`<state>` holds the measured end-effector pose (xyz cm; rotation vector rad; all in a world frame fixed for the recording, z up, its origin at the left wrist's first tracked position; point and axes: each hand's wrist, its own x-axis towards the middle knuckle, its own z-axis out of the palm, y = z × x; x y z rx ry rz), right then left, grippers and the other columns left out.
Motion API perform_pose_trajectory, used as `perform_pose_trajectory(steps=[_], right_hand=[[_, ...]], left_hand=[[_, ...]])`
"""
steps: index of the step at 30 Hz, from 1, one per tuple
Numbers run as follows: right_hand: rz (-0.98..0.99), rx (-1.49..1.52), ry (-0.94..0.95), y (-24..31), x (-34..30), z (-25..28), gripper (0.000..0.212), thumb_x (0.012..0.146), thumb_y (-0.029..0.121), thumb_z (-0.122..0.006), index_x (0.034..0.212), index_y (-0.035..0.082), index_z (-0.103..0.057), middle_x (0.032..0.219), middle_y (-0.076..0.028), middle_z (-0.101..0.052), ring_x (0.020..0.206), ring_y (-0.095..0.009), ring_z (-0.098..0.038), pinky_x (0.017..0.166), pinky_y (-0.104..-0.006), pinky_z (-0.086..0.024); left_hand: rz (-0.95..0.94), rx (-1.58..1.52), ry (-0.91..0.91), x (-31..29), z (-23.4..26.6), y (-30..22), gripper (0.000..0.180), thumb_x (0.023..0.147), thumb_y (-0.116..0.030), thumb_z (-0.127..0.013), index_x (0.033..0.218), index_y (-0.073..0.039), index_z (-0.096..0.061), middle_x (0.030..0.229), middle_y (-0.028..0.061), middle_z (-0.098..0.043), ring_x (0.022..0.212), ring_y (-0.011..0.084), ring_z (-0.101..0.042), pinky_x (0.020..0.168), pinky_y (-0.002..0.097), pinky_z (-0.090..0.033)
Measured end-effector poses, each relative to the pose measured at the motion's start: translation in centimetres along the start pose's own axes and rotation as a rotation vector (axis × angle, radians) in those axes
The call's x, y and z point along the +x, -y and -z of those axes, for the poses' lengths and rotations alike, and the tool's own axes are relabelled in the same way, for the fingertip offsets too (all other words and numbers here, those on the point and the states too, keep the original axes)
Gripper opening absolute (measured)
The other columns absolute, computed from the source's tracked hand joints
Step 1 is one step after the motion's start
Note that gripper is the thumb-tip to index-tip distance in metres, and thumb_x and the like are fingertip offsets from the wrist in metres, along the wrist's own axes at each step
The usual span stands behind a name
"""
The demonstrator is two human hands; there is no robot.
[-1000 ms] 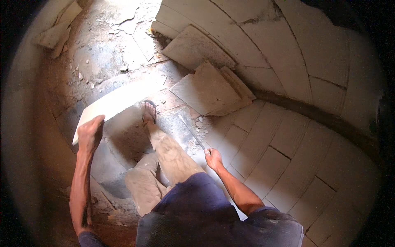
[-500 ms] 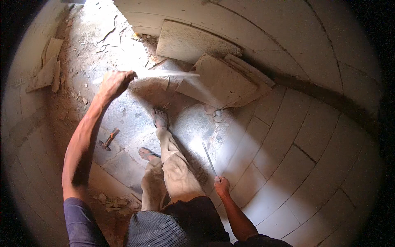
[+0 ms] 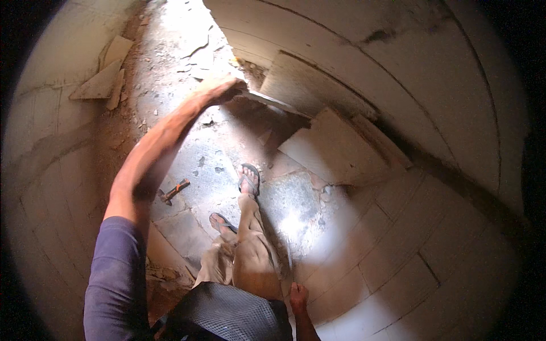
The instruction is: The person uses a hammer and a chisel to pry up and remove stone floor tiles from the ground, picking up the broken pieces by hand.
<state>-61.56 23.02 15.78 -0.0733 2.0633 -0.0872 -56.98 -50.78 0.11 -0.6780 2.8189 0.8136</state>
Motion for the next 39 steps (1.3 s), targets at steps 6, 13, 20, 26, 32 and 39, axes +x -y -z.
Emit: perform_pose_trajectory(steps=[6,13,20,26,32,39], right_hand=[[-0.034,0.022,-0.103,-6.3,2.8,-1.7,0.032,0.097,0.022,-0.058,0.072,0.001,-0.06,0.066,-0.004,-0.057,0.057,-0.014,-0.052,0.054,-0.0333,-0.042],[0.033,0.187,-0.04,-2.6,4.7,-0.5,0.031,0.1,0.024,-0.055,0.079,0.002,-0.06,0.065,-0.003,-0.057,0.058,-0.013,-0.052,0.052,-0.029,-0.041],[0.039,0.105,-0.007,0.0,5.2,-0.9,0.037,0.097,0.031,-0.059,0.076,0.0,-0.061,0.066,-0.009,-0.058,0.057,-0.019,-0.055,0.054,-0.0375,-0.043],[0.077,0.078,0.011,8.5,3.5,1.7,0.038,0.097,0.028,-0.055,0.074,-0.002,-0.06,0.066,-0.007,-0.058,0.058,-0.019,-0.055,0.053,-0.0357,-0.043],[0.25,-0.139,-0.012,11.9,7.8,3.3,0.028,0.094,0.019,-0.058,0.079,-0.004,-0.061,0.066,-0.009,-0.06,0.06,-0.017,-0.054,0.06,-0.0358,-0.045],[0.653,-0.461,0.155,27.1,2.7,3.6,0.023,0.095,0.014,-0.06,0.092,-0.007,-0.066,0.073,-0.008,-0.065,0.068,-0.015,-0.058,0.066,-0.0327,-0.048]], left_hand=[[-0.051,0.373,-0.035,5.3,-1.4,2.6,0.014,0.088,-0.013,-0.058,0.089,-0.001,-0.066,0.079,0.0138,-0.068,0.072,0.0279,-0.068,0.063,0.0393,-0.056],[0.162,0.195,-0.068,7.3,1.4,-2.3,0.025,0.092,-0.016,-0.056,0.112,-0.008,-0.068,0.113,0.0141,-0.069,0.106,0.0286,-0.066,0.088,0.0415,-0.055],[-0.056,0.46,-0.6,9.0,-2.9,-3.9,0.018,0.087,-0.014,-0.057,0.101,-0.009,-0.066,0.101,0.01,-0.066,0.099,0.0282,-0.063,0.085,0.0383,-0.051],[0.116,0.279,-0.62,1.1,-3.4,-7.5,0.025,0.083,-0.014,-0.061,0.108,-0.013,-0.069,0.121,0.0121,-0.061,0.118,0.0292,-0.055,0.098,0.043,-0.047],[0.177,-0.278,-0.575,-13.5,-11.3,-16.0,0.034,0.08,-0.009,-0.061,0.113,-0.011,-0.059,0.12,0.0164,-0.058,0.108,0.0339,-0.058,0.086,0.045,-0.051],[0.065,-0.409,-0.61,-26.3,-12.5,-28.4,0.039,0.078,-0.014,-0.064,0.116,-0.012,-0.058,0.12,0.014,-0.057,0.115,0.0326,-0.054,0.103,0.0489,-0.042]])
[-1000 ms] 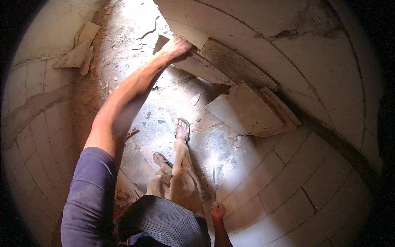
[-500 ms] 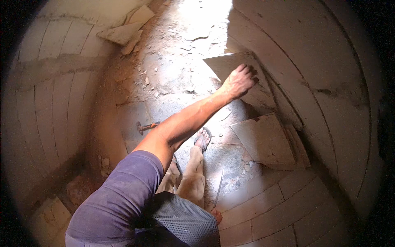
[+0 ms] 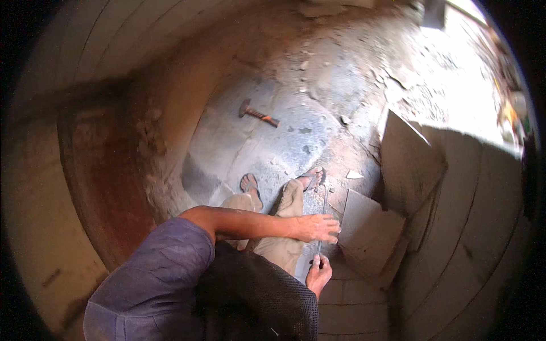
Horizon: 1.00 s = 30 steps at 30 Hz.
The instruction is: The person uses a hammer and a chisel to pry up and remove stone floor tiles from the ground, picking up the broken pieces by hand.
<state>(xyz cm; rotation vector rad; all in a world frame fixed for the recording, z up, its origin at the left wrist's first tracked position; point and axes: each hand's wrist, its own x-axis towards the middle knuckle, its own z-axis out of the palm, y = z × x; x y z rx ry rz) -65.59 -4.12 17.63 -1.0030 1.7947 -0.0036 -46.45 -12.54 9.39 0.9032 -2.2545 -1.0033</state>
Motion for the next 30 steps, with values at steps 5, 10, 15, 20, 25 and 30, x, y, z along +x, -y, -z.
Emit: perform_pose_trajectory(steps=[5,10,15,20,25,30], right_hand=[[0.162,-0.039,0.242,9.4,0.1,-1.0,0.022,0.095,0.009,-0.061,0.106,-0.008,-0.068,0.087,-0.009,-0.07,0.08,-0.013,-0.062,0.078,-0.0289,-0.05],[0.316,-0.176,0.319,15.2,-2.1,-5.8,0.023,0.098,0.007,-0.06,0.115,-0.007,-0.064,0.104,-0.01,-0.069,0.095,-0.017,-0.062,0.089,-0.0315,-0.05],[0.634,-0.172,-0.109,20.9,-3.4,-8.8,0.031,0.101,0.017,-0.058,0.123,-0.004,-0.062,0.11,-0.011,-0.066,0.097,-0.019,-0.061,0.089,-0.0319,-0.05],[0.573,-0.185,0.043,21.8,-1.8,-13.6,0.027,0.1,0.019,-0.06,0.114,-0.003,-0.067,0.103,-0.008,-0.068,0.092,-0.016,-0.061,0.084,-0.0297,-0.05],[0.507,-0.143,0.273,21.4,6.8,-24.9,0.028,0.1,0.017,-0.059,0.114,-0.006,-0.066,0.102,-0.011,-0.069,0.092,-0.017,-0.064,0.084,-0.0308,-0.051],[0.733,-0.402,0.386,23.3,21.1,-39.4,0.036,0.095,0.024,-0.064,0.121,-0.001,-0.061,0.099,-0.02,-0.07,0.091,-0.03,-0.067,0.079,-0.0387,-0.053]], left_hand=[[0.192,0.043,-0.112,-5.8,0.1,-2.1,0.022,0.074,-0.02,-0.067,0.094,-0.012,-0.066,0.092,0.008,-0.06,0.101,0.027,-0.059,0.098,0.0459,-0.041],[0.482,-0.136,-0.112,-12.5,3.1,-1.6,0.015,0.066,-0.02,-0.068,0.075,-0.008,-0.067,0.065,0.013,-0.057,0.067,0.0318,-0.061,0.069,0.046,-0.048],[0.737,-0.011,-0.462,-22.9,5.6,0.7,0.023,0.064,-0.027,-0.07,0.071,-0.006,-0.064,0.06,0.0181,-0.06,0.059,0.0347,-0.064,0.057,0.0482,-0.048],[0.921,-0.053,-0.582,-30.7,15.2,3.5,0.029,0.07,-0.033,-0.072,0.071,-0.005,-0.065,0.064,0.0201,-0.063,0.066,0.0393,-0.066,0.062,0.0487,-0.051],[0.95,0.146,-0.683,-33.3,18.0,13.5,0.019,0.076,-0.03,-0.071,0.079,-0.012,-0.068,0.07,0.0125,-0.063,0.072,0.0363,-0.065,0.067,0.0492,-0.049],[0.942,0.222,-0.704,-35.2,21.4,26.6,0.032,0.079,-0.034,-0.074,0.072,-0.004,-0.066,0.075,0.0149,-0.064,0.079,0.0363,-0.064,0.078,0.0488,-0.047]])
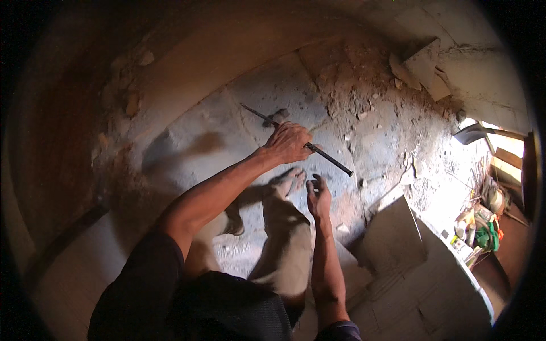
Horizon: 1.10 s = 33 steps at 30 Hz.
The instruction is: The person uses a hammer and a chisel to pry up and remove stone floor tiles from the ground, picking up the broken pieces by hand.
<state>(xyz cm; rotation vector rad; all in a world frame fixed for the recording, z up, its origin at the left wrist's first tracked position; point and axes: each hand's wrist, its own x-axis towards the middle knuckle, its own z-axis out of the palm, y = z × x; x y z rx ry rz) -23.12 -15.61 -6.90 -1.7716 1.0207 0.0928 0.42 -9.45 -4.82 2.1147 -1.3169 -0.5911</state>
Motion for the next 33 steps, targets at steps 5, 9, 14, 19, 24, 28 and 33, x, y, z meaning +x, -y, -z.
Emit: perform_pose_trajectory(steps=[5,9,14,19,24,28,33], right_hand=[[0.29,-0.422,0.116,-7.8,14.0,-6.9,0.07,0.086,0.028,-0.07,0.144,0.005,-0.038,0.13,-0.026,-0.051,0.118,-0.046,-0.049,0.099,-0.05,-0.043],[0.31,-0.541,0.087,-13.5,19.4,-11.5,0.063,0.085,0.026,-0.071,0.139,0.006,-0.044,0.128,-0.024,-0.052,0.118,-0.044,-0.05,0.099,-0.0493,-0.043],[0.329,-0.624,0.096,-17.7,20.4,-14.0,0.05,0.084,0.014,-0.066,0.13,0.006,-0.05,0.119,-0.02,-0.055,0.111,-0.041,-0.054,0.092,-0.0486,-0.047],[0.373,-0.424,0.017,-15.9,19.4,-15.6,0.043,0.082,0.008,-0.062,0.123,0.008,-0.051,0.114,-0.021,-0.056,0.095,-0.045,-0.059,0.078,-0.0504,-0.05],[0.147,-0.081,0.079,-13.6,13.7,-14.4,0.026,0.097,0.026,-0.062,0.104,0.002,-0.053,0.084,-0.022,-0.062,0.081,-0.04,-0.063,0.07,-0.0449,-0.048],[-0.129,0.451,-0.065,-17.3,10.2,-14.2,0.026,0.094,0.023,-0.069,0.103,0.004,-0.053,0.076,-0.005,-0.055,0.07,-0.02,-0.055,0.067,-0.0364,-0.046],[-0.06,0.749,-0.424,-17.7,8.3,-12.4,0.019,0.093,0.011,-0.068,0.1,0.004,-0.052,0.078,0.0,-0.052,0.064,-0.008,-0.048,0.056,-0.024,-0.039]], left_hand=[[-0.071,0.062,-0.056,9.4,-5.9,10.5,0.037,0.079,-0.035,-0.073,0.065,-0.002,-0.066,0.064,0.0238,-0.058,0.067,0.0434,-0.061,0.062,0.0521,-0.048],[-0.175,0.13,-0.113,13.6,-10.6,19.3,0.021,0.074,-0.026,-0.072,0.071,-0.005,-0.07,0.078,0.0201,-0.067,0.078,0.0389,-0.066,0.072,0.0495,-0.051],[-0.282,0.129,-0.128,16.1,-14.4,25.2,0.018,0.071,-0.021,-0.069,0.078,-0.005,-0.07,0.079,0.0183,-0.067,0.084,0.0386,-0.066,0.077,0.0503,-0.051],[-0.36,0.147,-0.224,16.6,-17.6,27.0,0.025,0.067,-0.027,-0.071,0.073,-0.004,-0.064,0.069,0.0171,-0.059,0.072,0.0379,-0.062,0.067,0.0529,-0.047],[-0.424,0.122,-0.152,17.2,-16.9,26.4,0.021,0.067,-0.023,-0.065,0.077,-0.005,-0.065,0.07,0.019,-0.062,0.072,0.0405,-0.062,0.066,0.0522,-0.047],[-0.345,0.214,0.079,18.9,-15.7,23.5,0.026,0.068,-0.032,-0.067,0.073,-0.007,-0.067,0.073,0.0176,-0.067,0.075,0.0382,-0.067,0.07,0.0519,-0.052],[-0.293,0.353,0.14,20.7,-16.9,23.6,0.028,0.065,-0.033,-0.066,0.076,-0.008,-0.07,0.074,0.0187,-0.067,0.076,0.0374,-0.068,0.071,0.0496,-0.054]])
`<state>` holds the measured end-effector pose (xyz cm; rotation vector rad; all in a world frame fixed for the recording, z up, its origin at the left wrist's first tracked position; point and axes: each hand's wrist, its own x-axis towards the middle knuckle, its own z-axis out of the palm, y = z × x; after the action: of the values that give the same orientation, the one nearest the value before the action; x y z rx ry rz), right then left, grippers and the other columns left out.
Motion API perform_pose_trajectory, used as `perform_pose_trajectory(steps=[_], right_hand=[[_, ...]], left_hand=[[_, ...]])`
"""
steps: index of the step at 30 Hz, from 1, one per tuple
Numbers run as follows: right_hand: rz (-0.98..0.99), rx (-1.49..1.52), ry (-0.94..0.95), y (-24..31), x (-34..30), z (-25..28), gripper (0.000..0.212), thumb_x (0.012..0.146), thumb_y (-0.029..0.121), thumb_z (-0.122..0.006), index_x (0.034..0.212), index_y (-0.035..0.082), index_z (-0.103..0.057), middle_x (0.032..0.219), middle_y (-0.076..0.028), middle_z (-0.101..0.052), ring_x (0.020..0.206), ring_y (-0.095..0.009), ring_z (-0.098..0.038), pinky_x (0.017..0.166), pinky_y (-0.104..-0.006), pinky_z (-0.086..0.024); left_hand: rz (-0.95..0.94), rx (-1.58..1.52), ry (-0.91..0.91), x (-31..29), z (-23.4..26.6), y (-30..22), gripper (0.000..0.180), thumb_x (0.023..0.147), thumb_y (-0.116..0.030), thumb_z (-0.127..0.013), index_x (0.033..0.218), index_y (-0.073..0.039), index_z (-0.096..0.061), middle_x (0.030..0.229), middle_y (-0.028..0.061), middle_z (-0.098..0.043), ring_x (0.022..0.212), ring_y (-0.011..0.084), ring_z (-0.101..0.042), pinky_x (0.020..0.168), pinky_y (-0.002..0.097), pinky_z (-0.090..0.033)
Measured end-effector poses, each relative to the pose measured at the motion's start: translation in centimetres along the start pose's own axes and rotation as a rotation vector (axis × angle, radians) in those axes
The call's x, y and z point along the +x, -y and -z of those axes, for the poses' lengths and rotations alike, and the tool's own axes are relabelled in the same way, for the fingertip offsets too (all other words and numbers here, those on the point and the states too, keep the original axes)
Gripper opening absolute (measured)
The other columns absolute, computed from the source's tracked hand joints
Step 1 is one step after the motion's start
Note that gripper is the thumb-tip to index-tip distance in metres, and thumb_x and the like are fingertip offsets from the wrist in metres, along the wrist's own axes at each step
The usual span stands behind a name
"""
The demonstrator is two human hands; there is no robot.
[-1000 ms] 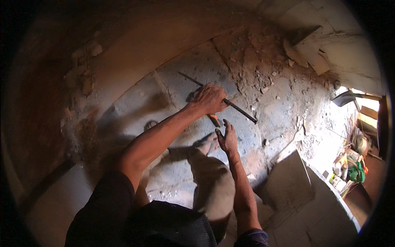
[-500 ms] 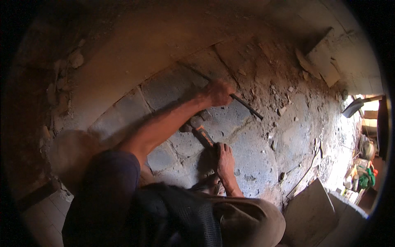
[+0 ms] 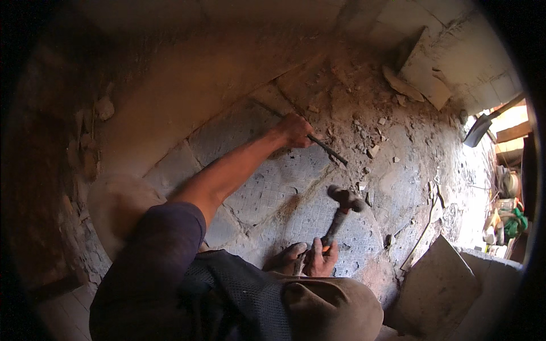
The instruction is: The person uses a hammer and a chisel to pry up and remove stone floor tiles from the ground, picking up the broken pieces by hand.
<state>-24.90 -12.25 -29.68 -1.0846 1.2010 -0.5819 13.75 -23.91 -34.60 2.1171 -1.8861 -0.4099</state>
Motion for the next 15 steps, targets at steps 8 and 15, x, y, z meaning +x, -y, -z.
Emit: perform_pose_trajectory(steps=[8,15], right_hand=[[0.047,0.268,-0.124,4.5,3.4,0.2,0.02,0.095,0.013,-0.065,0.09,0.01,-0.046,0.06,0.003,-0.046,0.043,-0.006,-0.04,0.037,-0.023,-0.032],[-0.046,0.475,-0.078,4.7,6.4,-5.2,0.018,0.097,0.017,-0.062,0.094,0.009,-0.047,0.054,0.003,-0.043,0.038,-0.009,-0.04,0.033,-0.0266,-0.033]], left_hand=[[-0.006,-0.036,-0.162,1.3,-3.0,1.5,0.027,0.073,-0.036,-0.066,0.075,-0.01,-0.07,0.071,0.0196,-0.066,0.073,0.0389,-0.067,0.07,0.0499,-0.053],[0.06,-0.023,-0.063,1.3,-2.3,0.7,0.026,0.074,-0.035,-0.068,0.074,-0.009,-0.069,0.071,0.0184,-0.066,0.073,0.0386,-0.067,0.068,0.0504,-0.052]])
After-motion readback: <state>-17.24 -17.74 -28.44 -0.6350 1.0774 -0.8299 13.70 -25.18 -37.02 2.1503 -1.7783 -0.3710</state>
